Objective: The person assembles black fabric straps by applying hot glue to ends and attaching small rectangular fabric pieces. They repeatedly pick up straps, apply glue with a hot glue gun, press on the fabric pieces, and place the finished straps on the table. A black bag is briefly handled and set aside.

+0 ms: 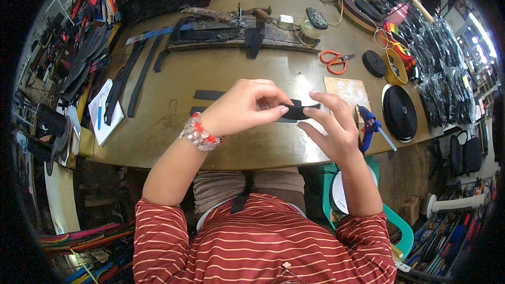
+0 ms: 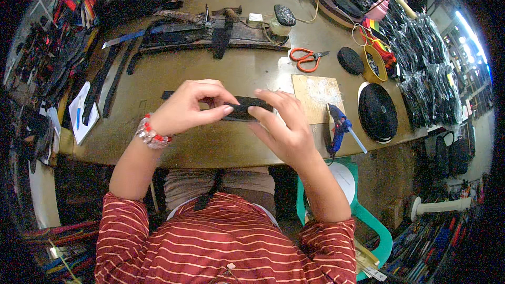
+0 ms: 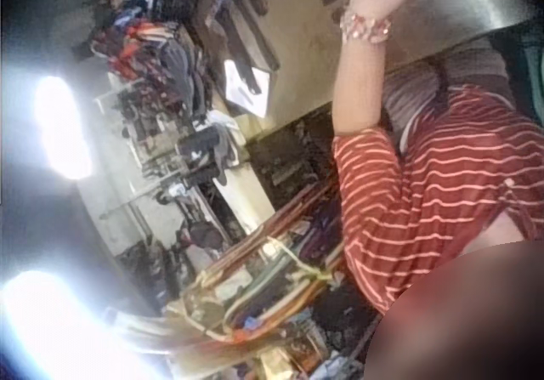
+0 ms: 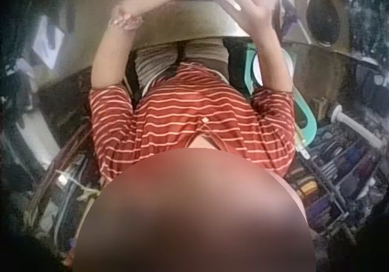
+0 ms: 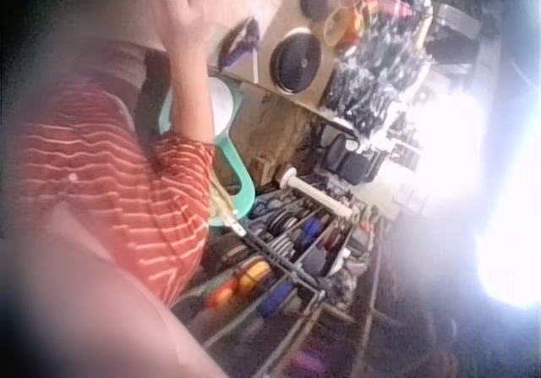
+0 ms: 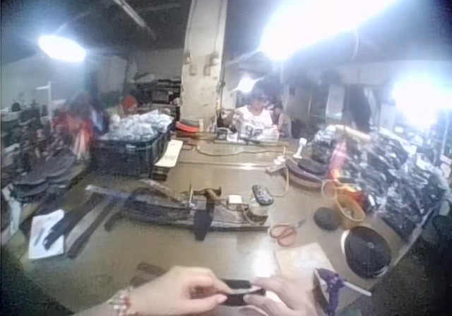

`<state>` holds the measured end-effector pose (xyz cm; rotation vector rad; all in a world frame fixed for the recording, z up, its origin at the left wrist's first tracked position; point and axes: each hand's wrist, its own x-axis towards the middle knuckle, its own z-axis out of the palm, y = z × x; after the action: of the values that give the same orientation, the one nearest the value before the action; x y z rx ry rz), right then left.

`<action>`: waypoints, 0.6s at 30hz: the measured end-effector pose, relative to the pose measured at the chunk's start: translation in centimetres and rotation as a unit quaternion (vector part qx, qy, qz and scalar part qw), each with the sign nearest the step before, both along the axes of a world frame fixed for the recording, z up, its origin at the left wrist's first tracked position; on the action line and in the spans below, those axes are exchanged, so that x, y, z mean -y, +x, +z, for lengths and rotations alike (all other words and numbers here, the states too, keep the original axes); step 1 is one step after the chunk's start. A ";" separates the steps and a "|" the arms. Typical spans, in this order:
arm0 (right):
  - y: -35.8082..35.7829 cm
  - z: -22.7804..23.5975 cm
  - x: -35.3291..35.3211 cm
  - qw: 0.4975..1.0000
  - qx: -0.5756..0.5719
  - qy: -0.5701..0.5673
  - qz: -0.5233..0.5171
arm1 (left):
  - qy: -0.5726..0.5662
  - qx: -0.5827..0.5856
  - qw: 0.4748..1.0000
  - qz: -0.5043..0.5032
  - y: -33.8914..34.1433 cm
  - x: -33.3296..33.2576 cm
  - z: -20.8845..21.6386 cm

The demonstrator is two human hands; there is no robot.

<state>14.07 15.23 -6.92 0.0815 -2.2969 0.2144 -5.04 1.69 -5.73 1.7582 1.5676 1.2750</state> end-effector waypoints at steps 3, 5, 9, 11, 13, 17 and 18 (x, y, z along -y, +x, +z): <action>-1.9 -1.3 0.1 0.999 -0.015 -0.032 0.040 | -0.123 0.121 0.985 0.003 -0.6 -0.5 -1.8; -2.6 -1.9 0.3 0.998 0.016 -0.037 0.053 | -0.111 0.177 0.978 -0.020 -1.2 -0.5 -3.4; -3.3 -3.6 0.4 0.998 0.032 -0.013 0.050 | -0.109 0.256 0.960 -0.032 -1.7 -0.9 -6.1; -3.3 -4.8 0.1 0.998 0.053 -0.013 0.034 | -0.109 0.263 0.959 0.010 -1.7 -0.9 -7.3; -3.1 -6.1 -0.8 0.996 0.077 -0.036 0.012 | -0.094 0.237 0.963 0.083 -1.4 -0.8 -8.5; -3.3 -9.1 -2.9 0.979 0.152 -0.138 -0.008 | -0.011 -0.195 0.971 0.136 -0.8 0.8 -10.9; -3.5 -9.9 -3.1 0.971 0.165 -0.172 -0.011 | -0.023 -0.223 0.965 0.133 -0.4 1.2 -11.5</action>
<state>10.53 18.31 -16.85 -0.1703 -2.5493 0.6537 -5.47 0.54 -17.21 1.9485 2.1252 0.9817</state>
